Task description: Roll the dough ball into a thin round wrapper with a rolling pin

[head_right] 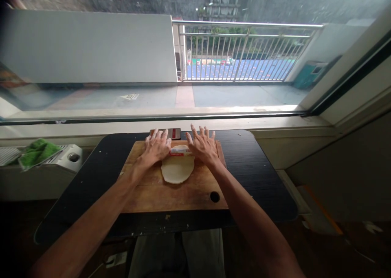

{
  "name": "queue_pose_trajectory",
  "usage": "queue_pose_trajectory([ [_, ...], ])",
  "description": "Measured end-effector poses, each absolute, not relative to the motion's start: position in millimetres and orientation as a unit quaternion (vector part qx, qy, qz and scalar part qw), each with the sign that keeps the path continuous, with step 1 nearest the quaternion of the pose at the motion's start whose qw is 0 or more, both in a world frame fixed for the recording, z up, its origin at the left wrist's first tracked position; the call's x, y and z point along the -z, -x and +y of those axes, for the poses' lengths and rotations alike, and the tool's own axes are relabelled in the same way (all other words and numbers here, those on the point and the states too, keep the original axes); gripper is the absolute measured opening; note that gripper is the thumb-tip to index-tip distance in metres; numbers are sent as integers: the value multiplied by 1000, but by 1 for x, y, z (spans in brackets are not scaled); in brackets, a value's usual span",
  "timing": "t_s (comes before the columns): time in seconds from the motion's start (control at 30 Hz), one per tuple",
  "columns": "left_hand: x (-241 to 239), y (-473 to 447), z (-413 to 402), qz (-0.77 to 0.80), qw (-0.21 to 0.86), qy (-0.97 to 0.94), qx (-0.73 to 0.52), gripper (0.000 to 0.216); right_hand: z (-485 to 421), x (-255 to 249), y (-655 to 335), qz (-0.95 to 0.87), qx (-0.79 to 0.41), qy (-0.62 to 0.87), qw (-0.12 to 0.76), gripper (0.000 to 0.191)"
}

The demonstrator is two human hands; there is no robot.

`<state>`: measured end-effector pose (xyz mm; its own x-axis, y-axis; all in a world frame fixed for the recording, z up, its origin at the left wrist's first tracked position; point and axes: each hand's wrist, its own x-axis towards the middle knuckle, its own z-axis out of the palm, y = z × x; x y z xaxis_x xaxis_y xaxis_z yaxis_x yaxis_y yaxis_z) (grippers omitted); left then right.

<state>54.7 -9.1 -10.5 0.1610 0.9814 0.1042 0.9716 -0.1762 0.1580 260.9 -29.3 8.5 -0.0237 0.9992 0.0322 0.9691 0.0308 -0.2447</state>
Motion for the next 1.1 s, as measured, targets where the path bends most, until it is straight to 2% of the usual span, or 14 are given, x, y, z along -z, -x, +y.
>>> queue_pose_trajectory([
  [0.13,18,-47,-33,619,-1,-780,-93,67,-56,-5,-259,-736,-85,667,71,77],
  [0.37,31,-31,-81,567,-35,-811,-141,75,-108,7,-256,-760,-9,643,101,75],
  [0.53,33,-39,-46,578,-30,-799,-163,74,-80,5,-257,-749,0,653,115,71],
  [0.8,15,-55,22,574,-14,-807,-142,80,-6,-8,-259,-732,-92,665,114,71],
  [1.03,19,-51,-3,582,3,-809,-84,79,-28,-10,-260,-775,-100,623,39,70],
  [1.1,24,-46,-23,573,4,-816,-79,79,-48,-9,-259,-784,-106,611,40,71],
])
